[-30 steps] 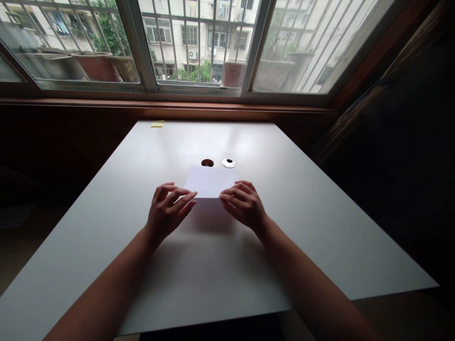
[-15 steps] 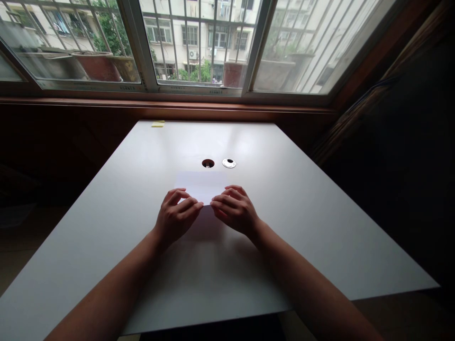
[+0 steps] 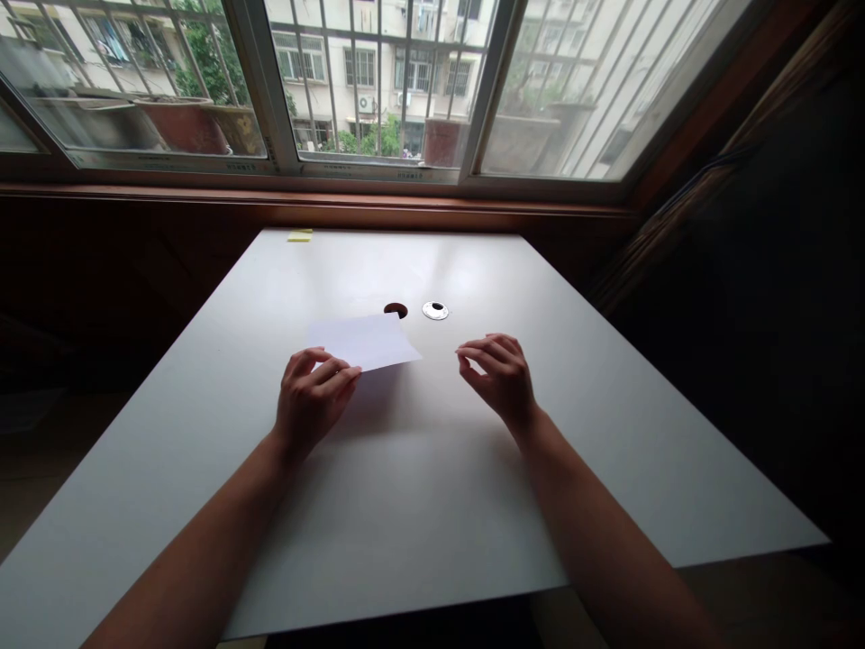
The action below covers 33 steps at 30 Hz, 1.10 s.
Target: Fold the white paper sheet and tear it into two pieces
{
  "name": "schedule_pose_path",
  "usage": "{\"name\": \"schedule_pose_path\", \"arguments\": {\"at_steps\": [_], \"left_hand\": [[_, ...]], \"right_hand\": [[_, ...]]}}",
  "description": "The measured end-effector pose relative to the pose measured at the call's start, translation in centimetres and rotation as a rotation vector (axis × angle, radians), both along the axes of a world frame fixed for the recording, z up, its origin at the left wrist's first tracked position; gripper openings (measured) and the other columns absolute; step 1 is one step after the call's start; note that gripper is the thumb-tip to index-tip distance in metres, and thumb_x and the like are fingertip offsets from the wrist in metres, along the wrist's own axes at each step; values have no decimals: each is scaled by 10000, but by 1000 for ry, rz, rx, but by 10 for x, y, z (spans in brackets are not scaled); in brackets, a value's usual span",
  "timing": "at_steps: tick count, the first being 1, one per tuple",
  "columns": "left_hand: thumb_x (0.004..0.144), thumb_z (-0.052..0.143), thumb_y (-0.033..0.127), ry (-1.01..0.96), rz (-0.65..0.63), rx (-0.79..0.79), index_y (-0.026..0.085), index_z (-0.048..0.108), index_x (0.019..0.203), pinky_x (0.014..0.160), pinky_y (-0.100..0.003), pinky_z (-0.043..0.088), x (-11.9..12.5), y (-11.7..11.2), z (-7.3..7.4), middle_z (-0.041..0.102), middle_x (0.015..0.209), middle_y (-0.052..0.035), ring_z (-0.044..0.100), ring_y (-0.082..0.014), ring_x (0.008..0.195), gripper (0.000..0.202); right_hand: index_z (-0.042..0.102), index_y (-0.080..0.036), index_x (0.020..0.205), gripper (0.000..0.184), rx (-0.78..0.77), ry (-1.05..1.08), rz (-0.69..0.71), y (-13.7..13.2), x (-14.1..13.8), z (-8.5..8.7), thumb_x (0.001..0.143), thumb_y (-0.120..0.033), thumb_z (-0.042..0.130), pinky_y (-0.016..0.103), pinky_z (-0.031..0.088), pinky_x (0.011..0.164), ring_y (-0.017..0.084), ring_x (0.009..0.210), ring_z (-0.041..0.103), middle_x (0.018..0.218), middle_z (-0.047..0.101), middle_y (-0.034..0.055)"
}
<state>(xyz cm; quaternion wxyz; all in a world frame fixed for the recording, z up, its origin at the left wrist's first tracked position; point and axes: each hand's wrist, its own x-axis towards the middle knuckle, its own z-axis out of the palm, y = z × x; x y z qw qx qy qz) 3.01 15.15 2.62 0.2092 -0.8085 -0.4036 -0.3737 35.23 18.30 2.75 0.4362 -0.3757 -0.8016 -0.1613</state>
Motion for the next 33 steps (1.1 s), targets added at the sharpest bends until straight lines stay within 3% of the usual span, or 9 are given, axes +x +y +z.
{"name": "schedule_pose_path", "arguments": {"at_steps": [10,16,25,33], "left_hand": [[830,713,146,11,-60,-38,265,706,958,914,-418,481,7,-1,1,712,844,6,569,-221,894,175],[852,697,156,31,-158,-89,293,698,1014,928,-427,494,12,-4,1,710,873,3,583,-208,901,213],[835,714,157,46,-247,-96,303,684,1045,965,-429,485,17,-9,4,707,876,21,581,-192,882,257],[818,702,145,15,-216,-96,293,692,1006,965,-432,489,12,-8,5,712,875,19,591,-201,886,240]], "right_hand": [[669,-264,1126,262,-106,-120,185,-9,-34,-3,869,-245,714,386,466,874,191,918,617,1075,725,24],[680,-274,1012,128,-134,-173,235,-12,-46,-2,907,-203,667,368,447,864,172,887,604,978,733,-3],[678,-288,1043,154,-115,-238,284,-24,-67,-1,909,-215,658,373,452,879,167,873,601,997,726,-11],[688,-293,1012,162,-108,-179,230,-21,-55,3,916,-178,626,389,448,928,170,862,602,1014,732,-20]]}}
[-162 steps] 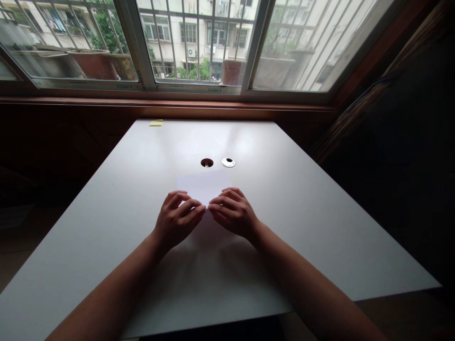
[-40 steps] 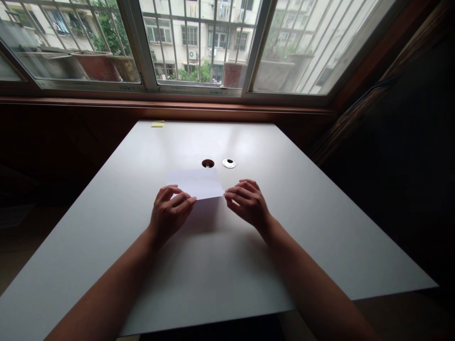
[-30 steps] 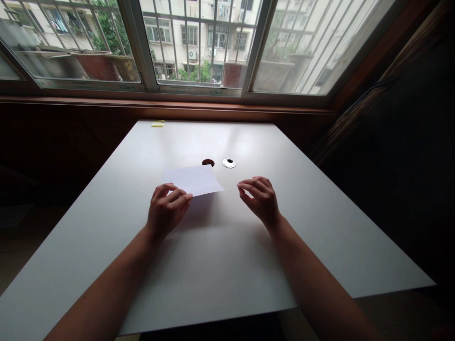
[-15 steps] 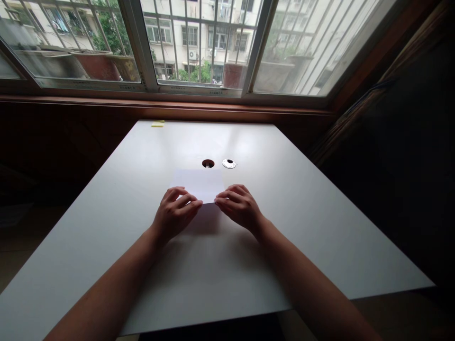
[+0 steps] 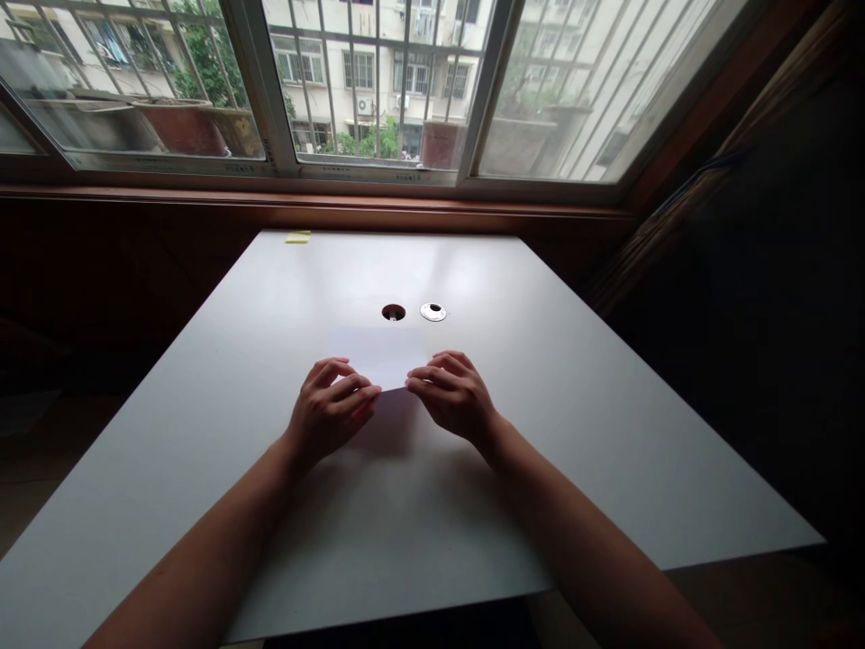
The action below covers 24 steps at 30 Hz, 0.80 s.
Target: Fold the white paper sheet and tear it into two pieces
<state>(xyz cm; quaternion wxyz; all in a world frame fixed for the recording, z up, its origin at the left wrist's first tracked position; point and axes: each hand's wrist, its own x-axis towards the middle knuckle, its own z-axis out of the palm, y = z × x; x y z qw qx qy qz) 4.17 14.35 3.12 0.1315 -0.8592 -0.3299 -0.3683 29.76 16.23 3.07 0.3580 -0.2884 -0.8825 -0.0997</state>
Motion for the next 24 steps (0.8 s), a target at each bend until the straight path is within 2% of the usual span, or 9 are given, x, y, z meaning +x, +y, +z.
{"name": "schedule_pose_path", "arguments": {"at_steps": [7,16,20,24], "left_hand": [[797,714,134,-46,107,39,270,707,935,948,-431,495,-12,7,-3,712,844,17,592,-210,874,194],[811,706,139,-166,243,36,243,723,890,927,-424,491,-27,15,-4,709,839,-6,602,-218,860,132],[834,696,156,-275,248,-7,237,725,929,854,-388,506,-27,14,-6,695,863,-25,592,-216,858,128],[868,664,182,-358,240,-57,236,724,1005,852,-376,496,-25,12,-8,682,923,-34,589,-209,871,160]], "right_hand": [[695,-283,964,150,35,164,-110,11,32,-1,895,-155,660,389,457,928,180,879,615,982,746,-18],[714,-280,964,130,62,254,-270,20,76,-2,902,-179,659,401,464,950,190,880,636,986,750,-6],[714,-281,970,128,39,262,-247,19,73,-3,894,-188,666,415,473,929,203,878,634,977,749,7],[718,-277,962,110,-96,181,-96,15,57,-4,893,-212,662,411,499,843,214,876,623,977,742,22]]}}
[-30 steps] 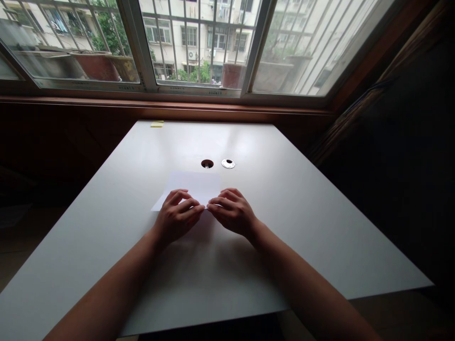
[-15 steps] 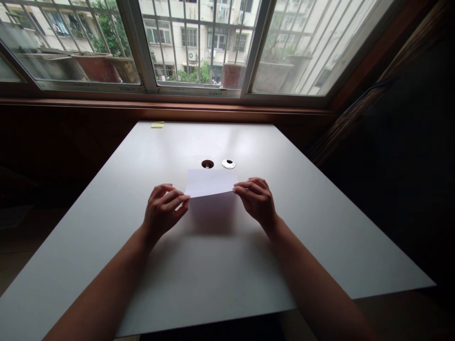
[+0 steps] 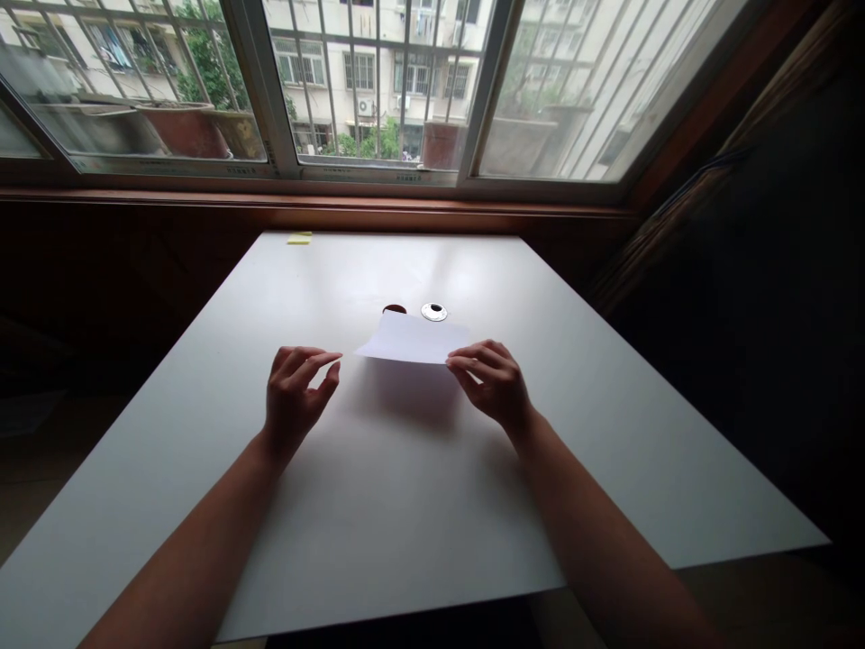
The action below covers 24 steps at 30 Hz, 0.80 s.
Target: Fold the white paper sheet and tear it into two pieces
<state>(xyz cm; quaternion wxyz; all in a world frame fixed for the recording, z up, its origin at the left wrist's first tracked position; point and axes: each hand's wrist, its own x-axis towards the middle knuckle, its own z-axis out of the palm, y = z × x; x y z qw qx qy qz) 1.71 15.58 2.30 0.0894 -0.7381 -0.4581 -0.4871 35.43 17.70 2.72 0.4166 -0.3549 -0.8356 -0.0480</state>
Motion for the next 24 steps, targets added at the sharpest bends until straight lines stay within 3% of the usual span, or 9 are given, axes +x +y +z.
{"name": "schedule_pose_path", "arguments": {"at_steps": [3,5,10,18,24], "left_hand": [[903,611,197,-51,-1,-50,230,721,1032,862,-378,487,0,1,-2,672,953,-41,590,-210,891,173],[917,583,200,-68,2,-77,227,719,1036,874,-379,482,0,2,-3,668,966,-42,588,-210,899,183],[930,541,213,-61,20,-174,219,692,1078,918,-399,467,-2,9,-9,667,1031,-48,581,-227,958,211],[890,589,246,-1,26,-534,253,582,1258,927,-414,468,-12,17,-31,672,1194,-13,512,-265,1068,368],[861,641,257,59,-33,-557,280,525,1335,1011,-433,428,-10,16,-31,669,1208,0,479,-267,1124,489]], "right_hand": [[723,-273,963,98,-159,-83,177,-4,-9,0,896,-251,654,410,514,818,218,873,617,964,735,31],[726,-269,971,108,-233,-97,221,-5,-12,-1,907,-269,638,415,521,819,223,882,614,962,731,39],[707,-286,1108,203,-299,-106,120,-2,-12,-5,936,-321,604,448,533,871,252,1001,597,1096,703,55],[573,-328,1338,450,-437,-220,33,5,-13,-17,904,-428,635,506,491,1014,289,1193,521,1296,603,64],[531,-349,1376,561,-532,-226,84,4,-10,-15,855,-490,686,499,455,1075,285,1281,467,1356,564,48]]}}
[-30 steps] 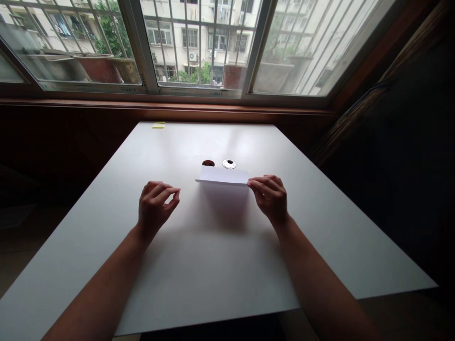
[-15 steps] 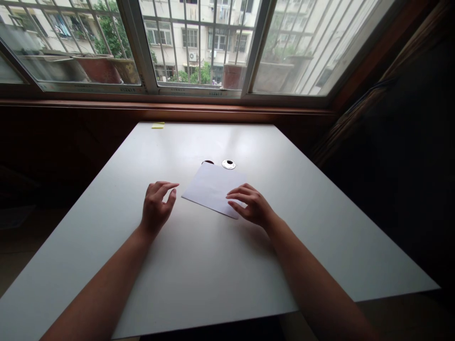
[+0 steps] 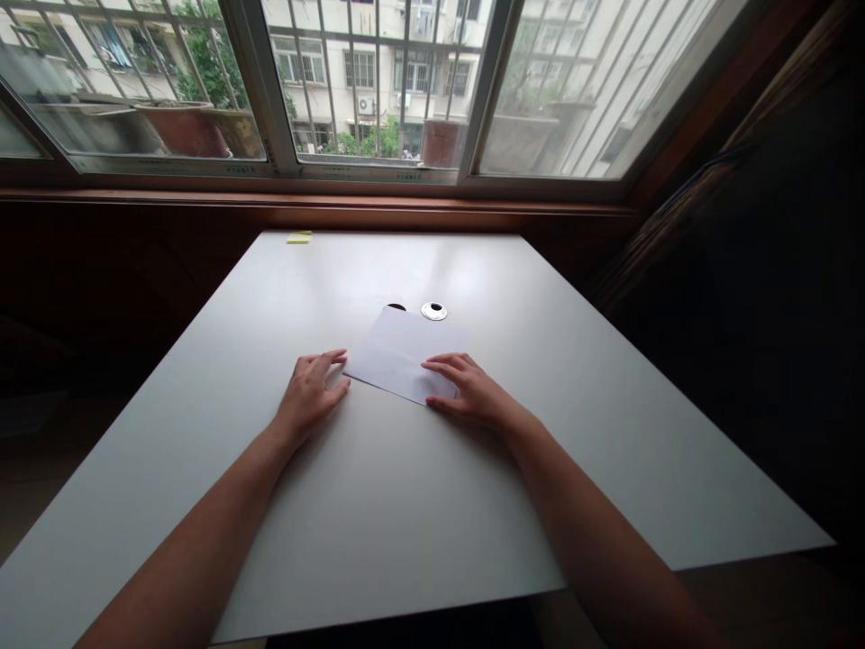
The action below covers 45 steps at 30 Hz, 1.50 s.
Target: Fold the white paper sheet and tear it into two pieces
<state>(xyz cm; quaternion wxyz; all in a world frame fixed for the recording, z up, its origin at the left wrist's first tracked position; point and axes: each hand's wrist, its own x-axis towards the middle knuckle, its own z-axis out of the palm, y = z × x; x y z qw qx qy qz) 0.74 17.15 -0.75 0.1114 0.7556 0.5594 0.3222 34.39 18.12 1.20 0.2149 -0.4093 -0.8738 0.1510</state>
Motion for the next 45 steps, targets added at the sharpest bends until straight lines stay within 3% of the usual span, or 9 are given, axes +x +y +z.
{"name": "schedule_pose_path", "arguments": {"at_steps": [9,14,22,26,30,33,38,45], "left_hand": [[834,683,285,-52,-75,-32,293,489,1374,1028,-444,436,2,-3,6,631,1252,-23,474,-264,1166,574],[832,690,303,-160,-104,-66,288,465,1388,1032,-482,436,4,-4,10,619,1220,-57,523,-260,1151,600],[862,647,255,-401,-200,-85,265,441,1408,1083,-428,425,7,-3,9,610,1236,-80,565,-226,1218,584],[852,657,260,-358,-200,-58,250,479,1380,1085,-437,423,8,-6,14,641,1170,-64,585,-233,1182,557],[841,682,291,-240,-179,-30,273,495,1364,985,-431,508,10,-8,16,661,1076,-26,656,-199,957,555],[861,668,299,-212,-228,55,277,491,1364,1032,-463,478,12,-7,16,672,1007,-15,660,-193,932,533],[884,658,272,-225,-214,119,267,477,1372,906,-388,552,14,-8,19,675,917,-9,672,-179,862,521],[902,669,334,-296,-160,248,248,359,1456,948,-427,547,10,-12,20,672,904,-12,678,-210,989,641]], "right_hand": [[516,-356,1389,618,-89,53,27,1,2,0,825,-489,728,490,407,1124,279,1305,466,1386,527,56],[462,-367,1430,691,-125,100,40,0,4,1,810,-465,750,507,402,1128,288,1343,442,1449,459,67],[388,-380,1477,769,-131,113,27,1,3,1,806,-467,755,544,370,1146,295,1369,406,1472,455,61],[390,-376,1475,765,-147,114,30,1,4,2,808,-497,745,533,364,1153,290,1369,405,1472,456,57],[397,-380,1467,742,-140,135,31,0,4,3,816,-489,738,507,380,1146,278,1360,426,1464,458,55],[415,-361,1458,692,-115,173,26,0,3,1,844,-480,711,487,409,1125,275,1330,465,1439,478,67],[463,-321,1419,492,-22,275,-101,7,4,-6,958,-468,551,471,488,1022,253,1162,592,1339,557,89],[435,-294,1439,608,-17,445,-307,14,9,-14,915,-572,568,480,534,936,247,1002,630,1344,558,113]]}}
